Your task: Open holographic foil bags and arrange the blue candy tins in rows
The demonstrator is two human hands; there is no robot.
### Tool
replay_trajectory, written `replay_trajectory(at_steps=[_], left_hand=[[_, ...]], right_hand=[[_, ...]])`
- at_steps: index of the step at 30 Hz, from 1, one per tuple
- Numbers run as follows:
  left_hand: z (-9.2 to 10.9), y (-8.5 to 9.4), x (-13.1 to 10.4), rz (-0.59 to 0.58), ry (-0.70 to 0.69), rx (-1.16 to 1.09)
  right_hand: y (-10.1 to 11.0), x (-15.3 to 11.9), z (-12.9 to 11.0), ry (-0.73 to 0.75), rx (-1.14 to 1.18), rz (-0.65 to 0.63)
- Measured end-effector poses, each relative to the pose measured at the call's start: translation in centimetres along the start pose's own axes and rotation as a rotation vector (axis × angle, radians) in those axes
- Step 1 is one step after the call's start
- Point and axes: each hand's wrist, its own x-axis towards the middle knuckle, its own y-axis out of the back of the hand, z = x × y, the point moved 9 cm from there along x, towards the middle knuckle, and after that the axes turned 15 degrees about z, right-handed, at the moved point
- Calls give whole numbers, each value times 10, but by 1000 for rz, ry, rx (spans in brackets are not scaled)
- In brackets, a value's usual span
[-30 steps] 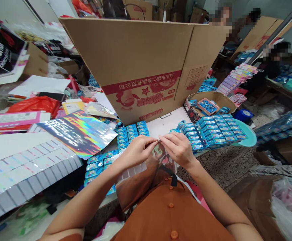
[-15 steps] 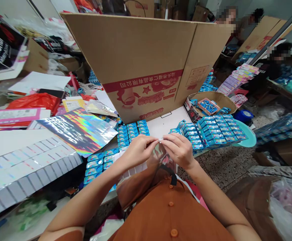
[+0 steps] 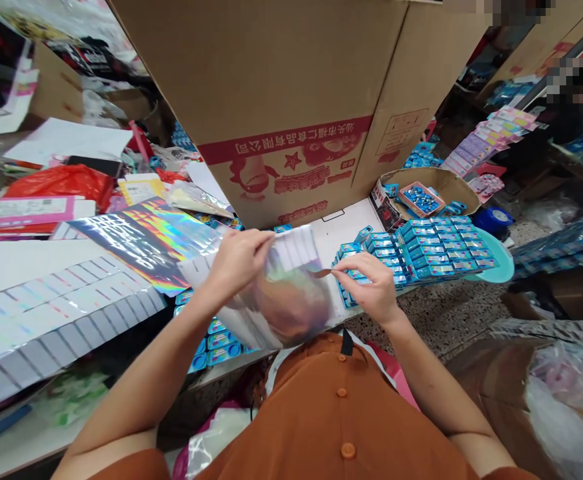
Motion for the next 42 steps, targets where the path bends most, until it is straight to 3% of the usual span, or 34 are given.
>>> replay_trajectory(at_steps=[5, 7, 9, 10, 12, 15, 17, 22, 25, 29, 37, 42], left_hand=[[-109, -36, -30, -218, 103, 218], [-136, -46, -47, -205, 148, 306], [-146, -49, -60, -95, 211, 397], [-142, -50, -65, -26, 237, 413], [-115, -64, -69, 62, 242, 312], [-44, -107, -65, 66, 195, -56], [3, -140, -58, 61, 243, -292], [83, -232, -47, -97, 667, -883], [117, -272, -46, -237, 853, -1128], [133, -302, -52, -344, 974, -1187], [117, -329, -58, -337, 1046, -994], [111, -342, -61, -311, 1033, -816]], right_hand=[[49, -14, 69, -384, -54, 192], [67, -24, 98, -476, -109, 224], [81, -33, 123, -519, -179, 223], [86, -37, 134, -529, -213, 221], [93, -43, 152, -546, -258, 217], [96, -51, 174, -594, -258, 198], [93, -55, 184, -629, -243, 172], [90, -60, 205, -729, -172, 137], [90, -63, 223, -788, -131, 125], [88, -72, 253, -837, -123, 96], [78, -94, 314, -872, -248, 51], [75, -89, 328, -738, -482, 37]])
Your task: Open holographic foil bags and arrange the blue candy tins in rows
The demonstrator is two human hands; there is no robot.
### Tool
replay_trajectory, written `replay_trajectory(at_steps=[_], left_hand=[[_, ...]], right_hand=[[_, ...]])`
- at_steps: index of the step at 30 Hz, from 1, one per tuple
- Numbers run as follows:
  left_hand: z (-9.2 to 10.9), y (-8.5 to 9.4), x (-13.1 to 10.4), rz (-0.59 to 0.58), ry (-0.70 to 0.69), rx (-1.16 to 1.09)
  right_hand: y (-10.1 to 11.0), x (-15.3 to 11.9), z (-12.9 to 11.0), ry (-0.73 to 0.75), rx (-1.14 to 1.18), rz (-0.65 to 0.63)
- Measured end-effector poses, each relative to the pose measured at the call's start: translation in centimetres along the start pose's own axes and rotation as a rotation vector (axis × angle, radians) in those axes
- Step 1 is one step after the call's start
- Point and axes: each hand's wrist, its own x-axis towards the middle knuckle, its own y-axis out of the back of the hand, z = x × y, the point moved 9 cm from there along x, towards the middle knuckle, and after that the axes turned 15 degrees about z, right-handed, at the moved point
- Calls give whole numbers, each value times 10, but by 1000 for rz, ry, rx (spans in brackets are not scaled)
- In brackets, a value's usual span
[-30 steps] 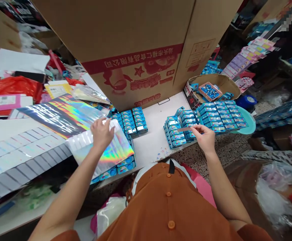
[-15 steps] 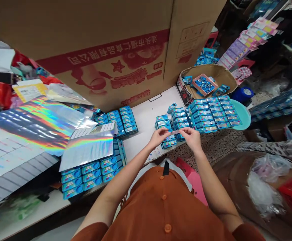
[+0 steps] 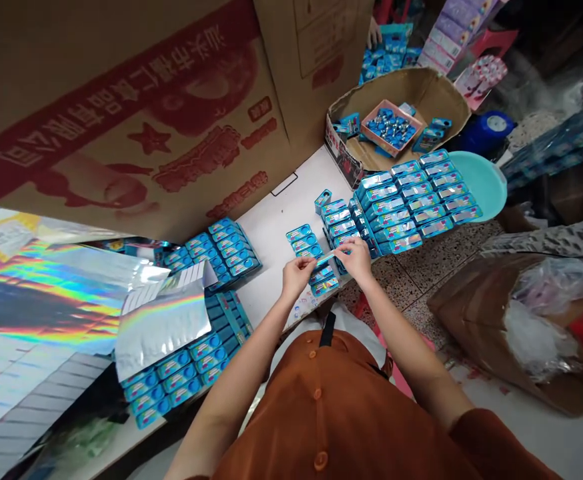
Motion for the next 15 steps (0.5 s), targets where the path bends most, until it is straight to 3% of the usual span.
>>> replay_trajectory(at_steps=[6, 15], left_hand=[[-3, -3, 6, 42, -50, 162], [-3, 1, 8, 31, -102, 293]], right_hand=[[-10, -2, -7, 153, -171, -12], [-17, -11, -7, 185, -181, -17]])
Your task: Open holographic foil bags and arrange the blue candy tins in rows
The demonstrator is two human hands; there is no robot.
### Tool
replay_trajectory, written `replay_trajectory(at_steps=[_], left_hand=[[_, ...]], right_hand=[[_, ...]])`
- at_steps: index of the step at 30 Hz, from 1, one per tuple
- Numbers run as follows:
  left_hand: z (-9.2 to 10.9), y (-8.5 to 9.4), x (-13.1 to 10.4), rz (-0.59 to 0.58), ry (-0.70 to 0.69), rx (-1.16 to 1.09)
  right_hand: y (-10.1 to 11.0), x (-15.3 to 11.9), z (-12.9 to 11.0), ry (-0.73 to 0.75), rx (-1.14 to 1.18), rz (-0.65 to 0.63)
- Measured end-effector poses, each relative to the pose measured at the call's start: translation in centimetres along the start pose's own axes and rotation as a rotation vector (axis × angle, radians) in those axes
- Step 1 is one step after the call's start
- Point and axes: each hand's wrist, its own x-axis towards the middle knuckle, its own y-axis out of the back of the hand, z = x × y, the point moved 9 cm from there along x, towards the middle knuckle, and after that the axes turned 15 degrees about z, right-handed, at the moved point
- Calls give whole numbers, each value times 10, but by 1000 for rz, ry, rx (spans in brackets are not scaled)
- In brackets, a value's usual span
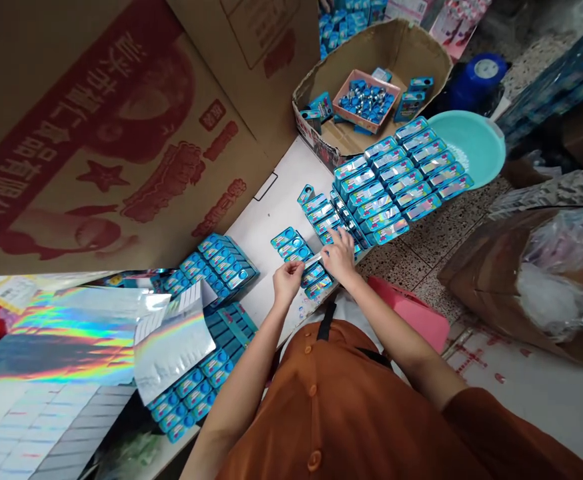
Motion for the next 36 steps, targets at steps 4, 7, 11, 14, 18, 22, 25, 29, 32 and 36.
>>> replay_trajectory(at_steps=[4, 7, 11, 14, 18, 22, 25, 29, 32, 36], left_hand=[[0, 1, 1, 6, -26, 39], [3, 1, -1, 11, -54, 71], [9, 4, -3, 27, -88, 115], [11, 5, -4, 34, -101, 117], [9, 4, -4, 16, -70, 62], [7, 4, -5, 4, -29, -11], [7, 4, -6, 0, -7, -54], [9, 2, -6, -7, 22, -91], [10, 2, -5, -4, 32, -96], [10, 1, -5, -1, 22, -75]], right_hand=[[-4, 0, 0, 5, 9, -17], [-6, -1, 1, 5, 18, -24], [-10, -2, 1, -3, 52, -40], [-12, -2, 2, -9, 87, -54], [-11, 1, 5, -36, 102, -55], [-8, 4, 10, -71, 117, -64], [-7, 5, 10, -78, 117, -75], [-6, 6, 10, -75, 103, -67], [-4, 7, 11, -83, 103, -51], [-6, 7, 13, -90, 108, -74]])
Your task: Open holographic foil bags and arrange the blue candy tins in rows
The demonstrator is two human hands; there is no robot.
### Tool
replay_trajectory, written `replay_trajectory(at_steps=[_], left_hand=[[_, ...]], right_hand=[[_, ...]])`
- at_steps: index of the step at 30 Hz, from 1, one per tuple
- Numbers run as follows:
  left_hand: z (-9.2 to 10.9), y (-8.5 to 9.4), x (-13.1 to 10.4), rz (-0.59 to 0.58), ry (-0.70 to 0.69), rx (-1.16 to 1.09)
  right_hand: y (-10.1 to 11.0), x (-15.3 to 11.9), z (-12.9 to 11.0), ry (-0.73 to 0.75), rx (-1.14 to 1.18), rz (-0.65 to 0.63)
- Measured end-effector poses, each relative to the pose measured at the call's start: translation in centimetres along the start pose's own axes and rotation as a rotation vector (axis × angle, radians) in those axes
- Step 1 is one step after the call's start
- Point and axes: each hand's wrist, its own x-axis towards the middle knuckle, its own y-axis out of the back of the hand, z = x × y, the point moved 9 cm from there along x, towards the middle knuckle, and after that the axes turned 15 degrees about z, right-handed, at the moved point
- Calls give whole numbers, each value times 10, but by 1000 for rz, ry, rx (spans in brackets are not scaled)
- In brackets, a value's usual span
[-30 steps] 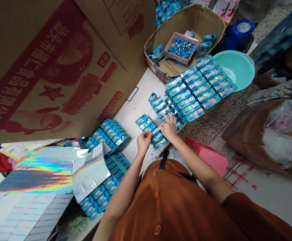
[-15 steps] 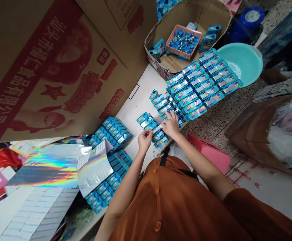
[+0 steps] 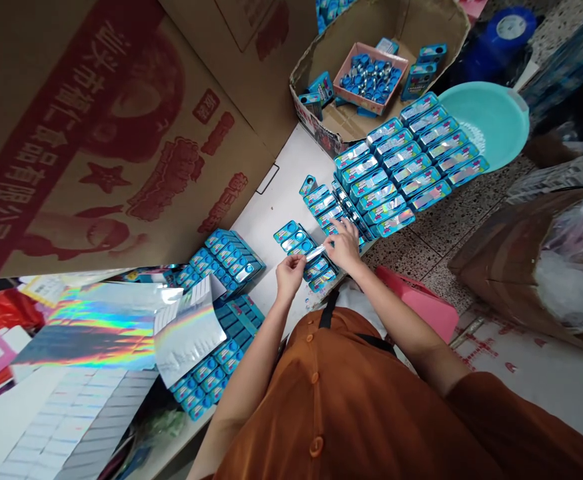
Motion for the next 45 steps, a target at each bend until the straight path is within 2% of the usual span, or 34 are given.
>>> replay_trajectory(at_steps=[11, 21, 28, 34, 42, 45], left_hand=[[-1, 1, 2, 32, -100, 146], [12, 1, -4, 29, -186, 260], [22, -3, -9, 14, -281, 366], [27, -2, -12, 60, -380, 451], [19, -1, -12, 106, -306, 358], [15, 8, -8, 197, -336, 376]], right_hand=[[-2, -5, -4, 49, -41, 22], [-7, -10, -7, 83, -67, 20], [-16, -13, -19, 144, -122, -22], [-12, -11, -19, 159, -154, -14], [-5, -25, -31, 204, -62, 58], [-8, -28, -29, 200, -72, 52]])
